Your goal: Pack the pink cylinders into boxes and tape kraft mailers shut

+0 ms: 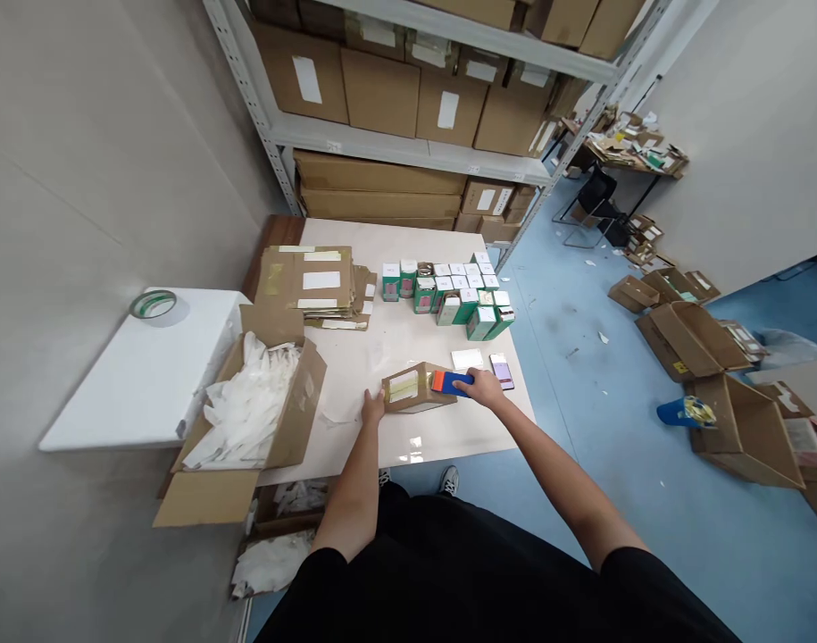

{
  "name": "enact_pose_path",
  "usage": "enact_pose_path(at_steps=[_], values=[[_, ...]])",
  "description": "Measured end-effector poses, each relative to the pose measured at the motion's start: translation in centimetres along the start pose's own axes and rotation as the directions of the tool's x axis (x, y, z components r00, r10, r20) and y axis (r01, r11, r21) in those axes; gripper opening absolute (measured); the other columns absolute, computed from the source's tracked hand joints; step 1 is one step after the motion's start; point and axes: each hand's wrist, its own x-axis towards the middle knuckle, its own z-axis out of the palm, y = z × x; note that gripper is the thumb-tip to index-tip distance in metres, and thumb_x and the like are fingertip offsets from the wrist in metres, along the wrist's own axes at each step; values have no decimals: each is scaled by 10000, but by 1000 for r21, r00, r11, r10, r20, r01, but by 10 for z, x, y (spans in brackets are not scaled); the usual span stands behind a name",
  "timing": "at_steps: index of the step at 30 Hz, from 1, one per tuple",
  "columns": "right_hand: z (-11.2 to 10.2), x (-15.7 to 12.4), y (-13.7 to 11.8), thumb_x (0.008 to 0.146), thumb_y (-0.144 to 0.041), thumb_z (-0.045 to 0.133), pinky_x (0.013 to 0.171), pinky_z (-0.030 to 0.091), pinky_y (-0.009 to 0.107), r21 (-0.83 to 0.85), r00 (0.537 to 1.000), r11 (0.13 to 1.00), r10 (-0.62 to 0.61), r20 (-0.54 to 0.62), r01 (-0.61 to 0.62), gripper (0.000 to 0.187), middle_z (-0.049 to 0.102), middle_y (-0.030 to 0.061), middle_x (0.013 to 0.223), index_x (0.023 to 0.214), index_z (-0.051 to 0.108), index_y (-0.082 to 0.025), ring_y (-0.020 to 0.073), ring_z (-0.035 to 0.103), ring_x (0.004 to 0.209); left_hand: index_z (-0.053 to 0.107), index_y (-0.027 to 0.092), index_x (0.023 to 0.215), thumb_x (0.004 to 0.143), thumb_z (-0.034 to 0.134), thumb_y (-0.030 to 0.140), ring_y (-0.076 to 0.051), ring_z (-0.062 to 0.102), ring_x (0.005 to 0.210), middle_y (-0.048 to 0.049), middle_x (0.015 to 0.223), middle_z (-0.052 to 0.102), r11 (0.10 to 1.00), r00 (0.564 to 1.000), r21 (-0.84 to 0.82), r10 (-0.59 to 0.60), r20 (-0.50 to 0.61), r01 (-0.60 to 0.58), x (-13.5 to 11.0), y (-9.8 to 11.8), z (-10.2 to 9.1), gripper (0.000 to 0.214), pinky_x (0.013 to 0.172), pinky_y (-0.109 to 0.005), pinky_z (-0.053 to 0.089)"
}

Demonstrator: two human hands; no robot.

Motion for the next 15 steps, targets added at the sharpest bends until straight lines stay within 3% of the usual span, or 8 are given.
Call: enact_pose_path(at_steps=[4, 6, 9, 11, 15], values=[[0, 13, -61, 940, -677, 579, 707, 445, 270, -78, 997, 995, -62, 34, 65, 496, 764, 117, 1084, 1085, 720, -224, 266, 702, 1017, 386, 114, 1593, 1033, 482, 478, -313, 618, 1320, -203, 1490, 585, 986, 995, -165, -42, -93, 26, -4, 4, -25, 675, 1078, -392, 501], [4, 21, -87, 929, -691, 587, 727, 463, 274, -98, 989, 988, -114, 91, 123, 511, 761, 123, 1101, 1078, 729, -223, 270, 703, 1027, 435, 108, 1567, 1047, 456, 487, -299, 599, 1346, -192, 1496, 584, 936, 996, -341, 83, -36, -90, -3, 17, -33, 644, 1117, -390, 473], [13, 29, -123, 915, -711, 591, 769, 489, 288, -123, 981, 976, -165, 103, 178, 553, 754, 142, 1128, 1105, 731, -211, 279, 704, 1041, 571, 192, 1484, 1040, 458, 539, -243, 520, 1434, -112, 1532, 567, 883, 969, -419, 246, 32, -210, 5, 35, -42, 575, 1187, -344, 396], [18, 31, -144, 913, -709, 592, 782, 500, 296, -132, 981, 975, -168, 93, 180, 572, 751, 155, 1140, 1125, 730, -195, 283, 706, 1048, 562, 191, 1497, 1042, 439, 552, -245, 466, 1478, -106, 1573, 513, 850, 949, -484, 295, 111, -207, 12, 38, -47, 594, 1215, -368, 362], [17, 31, -165, 894, -686, 625, 779, 510, 294, -125, 975, 973, -177, 131, 193, 576, 752, 159, 1149, 1125, 738, -171, 283, 711, 1053, 471, 160, 1563, 1058, 419, 518, -234, 458, 1484, -109, 1602, 460, 834, 957, -540, 237, 166, -113, 13, 24, -47, 621, 1208, -365, 373]])
